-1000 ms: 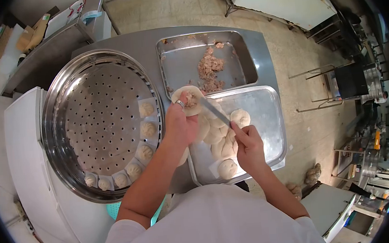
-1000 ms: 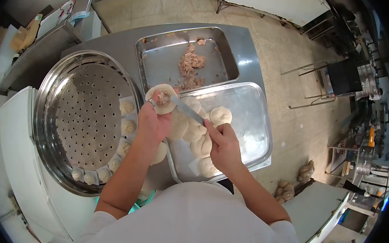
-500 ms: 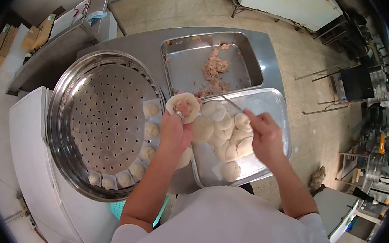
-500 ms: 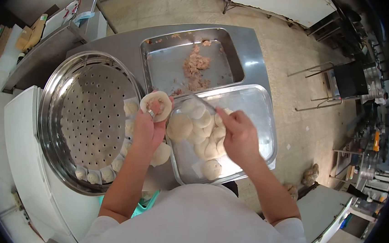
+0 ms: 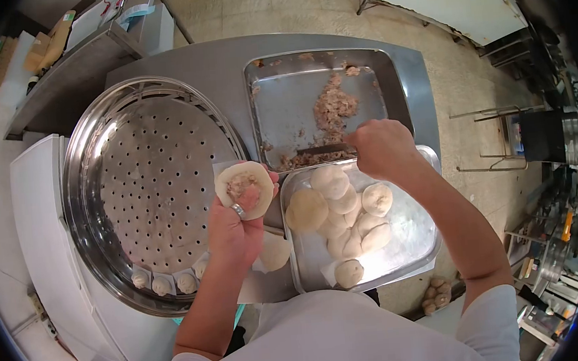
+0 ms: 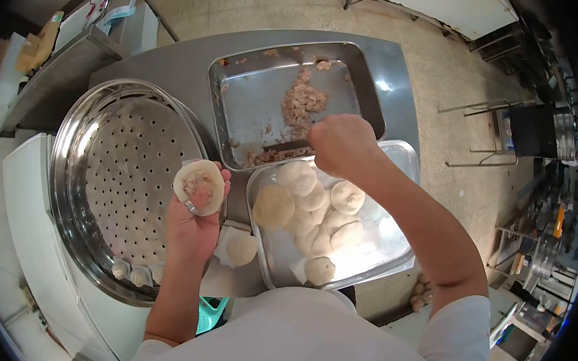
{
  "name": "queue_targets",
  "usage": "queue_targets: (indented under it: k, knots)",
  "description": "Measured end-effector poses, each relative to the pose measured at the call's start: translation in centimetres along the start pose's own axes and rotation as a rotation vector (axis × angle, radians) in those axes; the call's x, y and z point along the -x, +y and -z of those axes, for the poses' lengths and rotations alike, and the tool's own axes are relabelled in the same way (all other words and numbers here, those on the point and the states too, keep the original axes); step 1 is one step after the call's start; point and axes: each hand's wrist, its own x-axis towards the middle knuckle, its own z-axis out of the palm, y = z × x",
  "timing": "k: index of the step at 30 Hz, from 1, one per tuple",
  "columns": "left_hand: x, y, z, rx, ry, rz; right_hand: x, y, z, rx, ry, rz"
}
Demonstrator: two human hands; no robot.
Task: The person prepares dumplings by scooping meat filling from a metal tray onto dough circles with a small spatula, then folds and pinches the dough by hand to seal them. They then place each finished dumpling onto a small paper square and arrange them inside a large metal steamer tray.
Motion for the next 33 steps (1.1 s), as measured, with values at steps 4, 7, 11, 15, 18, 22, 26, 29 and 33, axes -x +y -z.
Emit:
queue_targets:
  k: [4, 7, 11, 15, 18, 22, 26, 29, 33]
  knots:
    - [-0.4, 1.1, 0.1, 0.148, -0.043, -0.019, -0.4, 0.1, 0.4, -0.058, -0.04, 0.042]
    - [-0.6, 1.6, 0.5, 0.173, -0.069, -0.021, -0.4, 0.7, 0.0, -0.195, 0.013, 0.085]
    - [-0.5, 1.7, 0.9, 0.189, -0.045, -0.018, -0.1, 2.1, -1.2, -0.521, -0.003, 0.082]
    - [-0.9, 1.6, 1.0, 0.171, -0.055, -0.019, 2.2, 2.1, -2.9, -1.041, -0.029, -0.078]
    - [-2.0, 0.5, 0.7, 0.225, -0.06, 0.013, 5.2, -0.4, -3.0, -1.249, 0.15, -0.073]
    - [-2.5, -0.3, -2.3, 0.357, -0.106, 0.114, 8.3, -5.5, -4.2, -1.09, 0.499, 0.087]
    - [-1.9, -0.9, -4.2, 0.358, -0.066, 0.087, 10.8, -8.8, -6.3, -0.711, 0.712, 0.002]
    - [-1.8, -1.6, -3.9, 0.236, 0.018, 0.05, 13.8, -8.8, -6.6, -0.694, 0.708, -0.049]
    - [0.1, -2.3, -4.0, 0.21, 0.003, 0.047, 15.4, -8.9, -4.5, -0.7, 0.8, -0.036]
